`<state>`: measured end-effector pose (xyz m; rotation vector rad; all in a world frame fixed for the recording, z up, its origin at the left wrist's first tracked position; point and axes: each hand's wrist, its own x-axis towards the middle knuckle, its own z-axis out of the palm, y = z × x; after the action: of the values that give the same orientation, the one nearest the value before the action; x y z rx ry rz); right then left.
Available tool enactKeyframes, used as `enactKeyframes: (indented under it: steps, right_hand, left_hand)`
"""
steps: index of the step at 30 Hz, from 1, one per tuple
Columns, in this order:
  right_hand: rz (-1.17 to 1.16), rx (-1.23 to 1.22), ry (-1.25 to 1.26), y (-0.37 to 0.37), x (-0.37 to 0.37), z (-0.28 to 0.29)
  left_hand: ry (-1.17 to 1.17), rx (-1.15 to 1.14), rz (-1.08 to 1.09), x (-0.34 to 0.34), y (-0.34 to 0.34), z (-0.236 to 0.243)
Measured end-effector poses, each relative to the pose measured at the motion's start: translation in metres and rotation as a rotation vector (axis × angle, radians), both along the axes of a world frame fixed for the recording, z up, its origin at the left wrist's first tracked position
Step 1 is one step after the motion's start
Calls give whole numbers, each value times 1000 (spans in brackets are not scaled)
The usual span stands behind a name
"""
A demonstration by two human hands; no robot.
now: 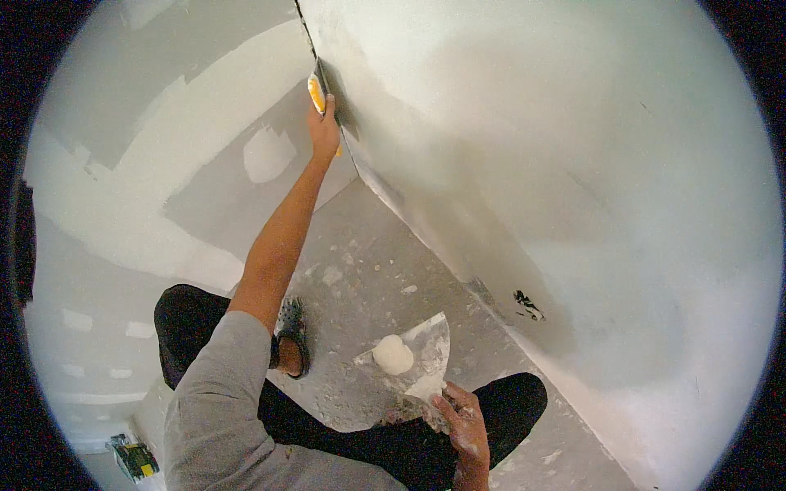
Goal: The person scoops joint compound from a bucket onto a taping knife. Then, the person applies and spreads the joint compound along the wall corner using taping knives.
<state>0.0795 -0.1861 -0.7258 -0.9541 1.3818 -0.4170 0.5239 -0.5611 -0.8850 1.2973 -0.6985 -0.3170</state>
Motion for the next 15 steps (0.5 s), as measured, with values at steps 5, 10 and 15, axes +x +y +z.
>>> enactKeyframes:
  steps: [5, 10, 15]
  right_hand:
    - [-40, -24, -61, 2, -5, 17]
    - [-167, 0, -97, 12, -8, 11]
    - [-372, -15, -129, 20, 16, 7]
  left_hand:
    - [-32, 3, -38, -58, -15, 19]
    - [-108, 4, -60, -186, 38, 35]
    - [-21, 3, -379, -330, 158, 59]
